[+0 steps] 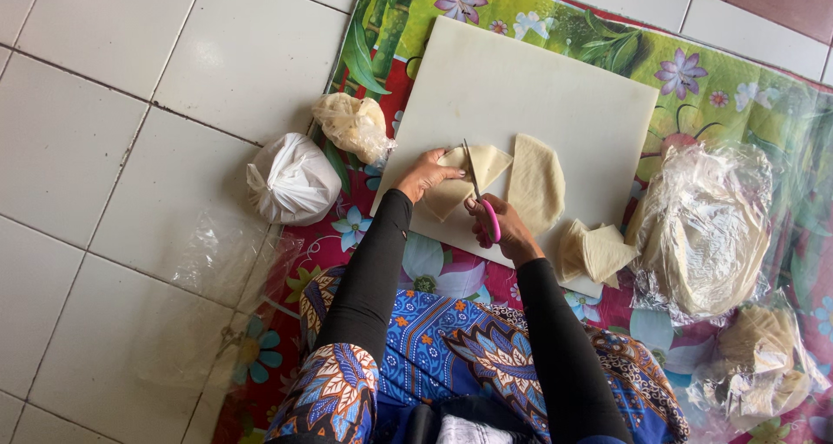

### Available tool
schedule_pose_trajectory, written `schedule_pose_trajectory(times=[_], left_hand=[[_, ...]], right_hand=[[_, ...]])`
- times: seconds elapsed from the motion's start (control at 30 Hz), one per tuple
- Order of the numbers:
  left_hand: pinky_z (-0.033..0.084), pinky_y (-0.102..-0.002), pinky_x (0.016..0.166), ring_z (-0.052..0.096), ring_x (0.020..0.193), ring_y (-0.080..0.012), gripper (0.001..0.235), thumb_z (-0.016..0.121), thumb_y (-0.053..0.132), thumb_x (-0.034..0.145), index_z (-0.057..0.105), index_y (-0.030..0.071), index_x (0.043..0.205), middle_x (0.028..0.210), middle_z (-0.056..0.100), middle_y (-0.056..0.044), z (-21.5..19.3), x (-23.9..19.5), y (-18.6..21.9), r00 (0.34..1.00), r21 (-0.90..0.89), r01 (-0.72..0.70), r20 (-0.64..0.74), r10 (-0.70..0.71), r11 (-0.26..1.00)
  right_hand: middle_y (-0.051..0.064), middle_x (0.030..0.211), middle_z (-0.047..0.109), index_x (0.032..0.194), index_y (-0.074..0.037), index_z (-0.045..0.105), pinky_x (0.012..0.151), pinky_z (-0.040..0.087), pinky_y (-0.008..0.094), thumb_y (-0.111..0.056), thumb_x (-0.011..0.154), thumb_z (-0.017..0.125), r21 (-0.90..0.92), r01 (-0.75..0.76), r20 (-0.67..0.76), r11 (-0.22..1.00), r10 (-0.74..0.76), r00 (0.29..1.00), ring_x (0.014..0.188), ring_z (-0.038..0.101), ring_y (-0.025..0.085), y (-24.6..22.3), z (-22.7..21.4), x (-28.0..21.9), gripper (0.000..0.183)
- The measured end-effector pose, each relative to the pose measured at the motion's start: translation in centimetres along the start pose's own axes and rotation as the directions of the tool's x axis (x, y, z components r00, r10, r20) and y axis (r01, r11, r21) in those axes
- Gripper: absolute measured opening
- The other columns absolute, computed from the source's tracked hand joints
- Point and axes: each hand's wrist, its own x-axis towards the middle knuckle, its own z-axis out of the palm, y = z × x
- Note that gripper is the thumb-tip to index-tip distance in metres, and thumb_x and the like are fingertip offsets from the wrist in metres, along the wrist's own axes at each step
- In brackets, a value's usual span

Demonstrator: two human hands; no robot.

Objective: The person sits on a floral mat and uses pink-handled scissors to cut round, thin dough sheets into smaller pieces on a white cutting board. The person repeatedly cuts the sheets into quarters and smaller triangular pieces, stacking the cut pieces on the board.

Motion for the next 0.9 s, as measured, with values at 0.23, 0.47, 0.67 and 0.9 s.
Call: schedule_pose_trajectory(times=[0.23,0.47,0.67,0.9], left_hand=[[0.049,-0.025,0.094,0.069,0.104,-0.0131,0.060,0.083,0.013,0.078,0.063,0.000,0.134,0.114,0.075,-0.008,-0.1,-0.2,0.4,1.000,-0.018,0.019,0.009,-0.019,1.000],[0.052,-0.025,0.093,0.069,0.105,-0.0131,0.060,0.080,0.016,0.080,0.059,0.000,0.134,0.115,0.074,-0.007,-1.7,-0.9,0.0,0.997,-0.079,0.032,0.066,-0.027,0.996],[0.053,-0.028,0.090,0.067,0.100,-0.0157,0.048,0.083,0.018,0.083,0.072,-0.003,0.124,0.112,0.078,-0.014,-3.4,-1.3,-0.3,0.970,0.309,-0.143,0.233,0.071,0.940],[0.051,-0.043,0.095,0.064,0.113,-0.0372,0.086,0.092,0.027,0.068,0.048,0.007,0.138,0.126,0.065,-0.022,-1.0,-5.3,3.0,0.955,0.700,-0.239,0.043,0.294,0.673]], right_hand=[[0.005,0.064,0.055,0.094,-0.006,0.064,0.042,0.036,0.026,-0.046,0.086,0.079,-0.020,0.020,-0.047,1.000,-0.021,0.999,0.049,0.048,0.012,0.6,0.5,0.3,0.044],[0.006,0.067,0.060,0.095,-0.004,0.061,0.047,0.046,0.030,-0.047,0.091,0.071,0.012,0.015,0.091,1.000,-0.016,0.996,0.053,0.057,0.015,-0.4,-0.6,-2.3,0.045],[0.007,0.066,0.062,0.096,-0.002,0.062,0.047,0.042,0.028,-0.042,0.093,0.071,-0.079,0.008,0.101,0.997,0.000,0.995,0.053,0.057,0.014,0.4,-2.1,-7.4,0.041],[0.006,0.066,0.060,0.102,-0.001,0.064,0.044,0.041,0.029,-0.039,0.090,0.072,-0.126,-0.030,0.044,0.992,0.036,0.998,0.051,0.057,0.014,1.4,-2.2,-9.2,0.041]])
